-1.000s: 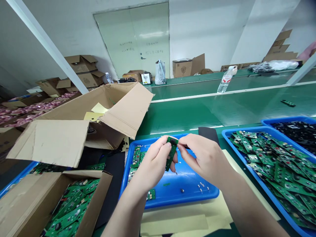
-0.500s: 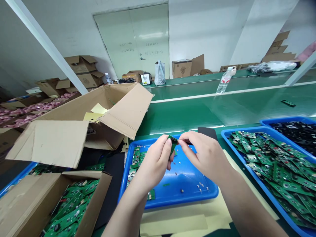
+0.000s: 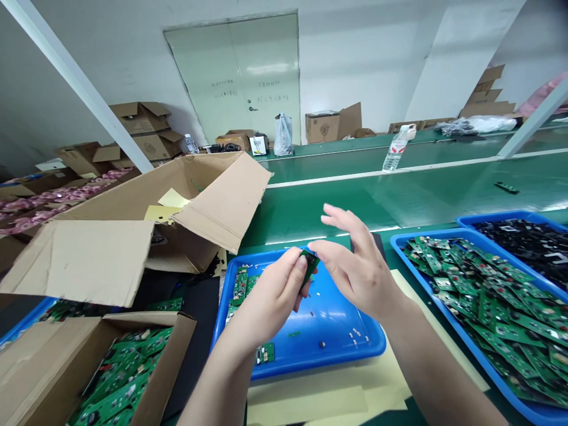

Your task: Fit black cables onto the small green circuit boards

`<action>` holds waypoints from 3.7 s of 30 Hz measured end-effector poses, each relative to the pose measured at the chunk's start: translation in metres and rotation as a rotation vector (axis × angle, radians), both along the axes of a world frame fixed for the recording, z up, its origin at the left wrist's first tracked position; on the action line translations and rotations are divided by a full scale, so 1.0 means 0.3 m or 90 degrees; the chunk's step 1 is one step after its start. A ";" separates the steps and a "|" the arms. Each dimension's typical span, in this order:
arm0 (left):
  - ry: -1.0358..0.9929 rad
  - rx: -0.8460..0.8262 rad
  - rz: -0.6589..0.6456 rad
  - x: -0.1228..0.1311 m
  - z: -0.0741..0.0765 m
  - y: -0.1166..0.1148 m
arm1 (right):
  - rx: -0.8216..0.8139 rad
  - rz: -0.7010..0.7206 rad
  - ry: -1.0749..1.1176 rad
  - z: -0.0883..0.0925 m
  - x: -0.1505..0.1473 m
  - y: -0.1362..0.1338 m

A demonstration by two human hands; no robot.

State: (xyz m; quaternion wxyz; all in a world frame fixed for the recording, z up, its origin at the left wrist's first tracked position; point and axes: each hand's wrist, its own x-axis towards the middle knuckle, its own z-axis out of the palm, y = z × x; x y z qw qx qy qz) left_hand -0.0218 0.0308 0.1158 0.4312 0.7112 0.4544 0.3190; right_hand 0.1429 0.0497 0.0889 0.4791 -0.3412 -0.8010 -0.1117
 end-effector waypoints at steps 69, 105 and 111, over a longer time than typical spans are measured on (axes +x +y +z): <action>-0.269 -0.148 -0.044 -0.004 -0.019 0.000 | -0.213 0.201 0.287 0.028 0.010 -0.033; -0.012 0.686 0.136 -0.006 -0.034 0.034 | -0.877 0.605 0.476 0.062 0.025 -0.064; -0.071 0.614 0.044 -0.009 -0.033 0.028 | -0.995 0.652 0.407 0.077 0.042 -0.054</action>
